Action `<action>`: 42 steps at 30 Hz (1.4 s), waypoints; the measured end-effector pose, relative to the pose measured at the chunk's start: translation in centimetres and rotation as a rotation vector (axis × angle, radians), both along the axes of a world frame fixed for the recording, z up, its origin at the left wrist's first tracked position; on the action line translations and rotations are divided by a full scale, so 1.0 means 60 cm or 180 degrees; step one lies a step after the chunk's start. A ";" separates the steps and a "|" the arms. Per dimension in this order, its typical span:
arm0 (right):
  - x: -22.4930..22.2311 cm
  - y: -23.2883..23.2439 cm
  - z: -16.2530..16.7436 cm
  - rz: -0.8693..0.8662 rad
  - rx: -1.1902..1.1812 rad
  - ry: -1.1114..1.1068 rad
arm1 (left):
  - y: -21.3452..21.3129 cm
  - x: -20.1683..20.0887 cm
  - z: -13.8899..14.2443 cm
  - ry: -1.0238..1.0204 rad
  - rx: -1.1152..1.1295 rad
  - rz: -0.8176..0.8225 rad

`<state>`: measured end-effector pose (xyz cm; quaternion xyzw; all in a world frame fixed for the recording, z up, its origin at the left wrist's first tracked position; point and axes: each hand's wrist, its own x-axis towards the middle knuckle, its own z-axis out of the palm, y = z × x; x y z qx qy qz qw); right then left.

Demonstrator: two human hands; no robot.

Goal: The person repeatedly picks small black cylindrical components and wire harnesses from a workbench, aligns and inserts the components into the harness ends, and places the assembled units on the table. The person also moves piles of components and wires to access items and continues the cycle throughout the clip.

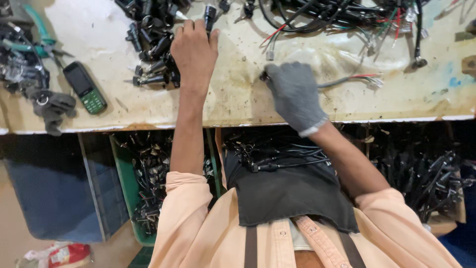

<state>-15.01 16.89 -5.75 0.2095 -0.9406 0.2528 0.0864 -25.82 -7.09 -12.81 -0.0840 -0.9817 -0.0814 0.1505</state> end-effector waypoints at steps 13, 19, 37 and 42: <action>0.130 0.132 0.121 -0.2017 -0.3326 -0.0737 | 0.056 0.099 0.058 -0.1250 0.4454 -0.1012; 0.129 0.056 0.075 -0.0985 -0.1931 -0.1760 | 0.095 0.265 0.098 -0.1621 0.4002 -0.1347; 0.103 0.085 0.091 0.0922 0.0346 -0.1029 | 0.111 0.308 0.125 -0.2019 0.3470 -0.1432; 0.090 0.091 0.075 0.1043 -0.0118 -0.1457 | 0.117 0.315 0.125 -0.2664 0.3277 -0.1134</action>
